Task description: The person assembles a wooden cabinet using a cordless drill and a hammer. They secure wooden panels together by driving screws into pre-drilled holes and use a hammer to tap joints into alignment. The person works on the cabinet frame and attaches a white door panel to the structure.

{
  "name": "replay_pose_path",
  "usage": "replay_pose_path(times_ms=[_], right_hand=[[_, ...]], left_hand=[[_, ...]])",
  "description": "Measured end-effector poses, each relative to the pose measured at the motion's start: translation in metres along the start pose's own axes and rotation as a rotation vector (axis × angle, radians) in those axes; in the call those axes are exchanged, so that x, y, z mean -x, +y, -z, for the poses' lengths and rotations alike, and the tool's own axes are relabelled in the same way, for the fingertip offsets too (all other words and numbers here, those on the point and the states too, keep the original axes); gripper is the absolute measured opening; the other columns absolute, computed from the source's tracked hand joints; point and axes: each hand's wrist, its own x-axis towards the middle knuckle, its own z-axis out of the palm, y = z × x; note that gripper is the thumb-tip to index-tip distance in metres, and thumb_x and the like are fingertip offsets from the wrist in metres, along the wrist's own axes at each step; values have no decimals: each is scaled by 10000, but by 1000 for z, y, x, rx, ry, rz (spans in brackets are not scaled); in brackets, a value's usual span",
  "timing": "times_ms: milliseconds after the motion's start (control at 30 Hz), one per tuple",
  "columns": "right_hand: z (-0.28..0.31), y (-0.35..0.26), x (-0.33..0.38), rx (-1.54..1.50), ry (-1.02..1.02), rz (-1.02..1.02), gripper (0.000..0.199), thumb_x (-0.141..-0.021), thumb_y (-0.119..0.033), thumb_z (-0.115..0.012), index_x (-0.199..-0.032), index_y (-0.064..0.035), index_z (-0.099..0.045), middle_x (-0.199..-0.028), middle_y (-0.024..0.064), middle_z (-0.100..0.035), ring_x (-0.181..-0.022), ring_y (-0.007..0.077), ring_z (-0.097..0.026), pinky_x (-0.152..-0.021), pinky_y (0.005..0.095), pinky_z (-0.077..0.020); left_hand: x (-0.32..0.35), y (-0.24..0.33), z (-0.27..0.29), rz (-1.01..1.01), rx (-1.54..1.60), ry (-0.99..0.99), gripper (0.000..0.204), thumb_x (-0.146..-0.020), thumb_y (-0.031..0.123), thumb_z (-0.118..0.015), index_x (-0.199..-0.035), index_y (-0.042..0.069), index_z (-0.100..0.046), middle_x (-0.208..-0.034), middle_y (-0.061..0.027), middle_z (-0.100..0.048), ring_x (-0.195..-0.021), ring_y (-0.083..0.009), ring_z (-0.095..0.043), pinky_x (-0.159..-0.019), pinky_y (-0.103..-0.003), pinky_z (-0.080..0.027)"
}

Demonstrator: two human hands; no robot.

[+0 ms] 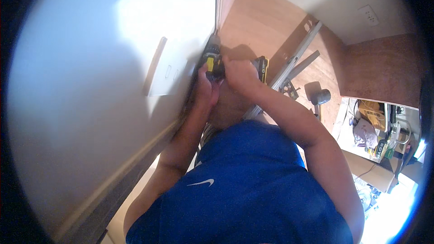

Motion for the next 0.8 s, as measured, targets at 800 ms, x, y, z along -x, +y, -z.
replay_pose_path(times_ms=[800], right_hand=[[6,-2,-5,-62,-56,-40,280,-902,-131,-601,-1156,-26,-548,-864,219,-747,-786,388,-754,-703,504,-607]], left_hand=[[-2,6,0,27,-82,82,376,-1032,419,-516,-1241,119,-605,-1074,-43,-712,-927,-210,-703,-760,-380,-569]])
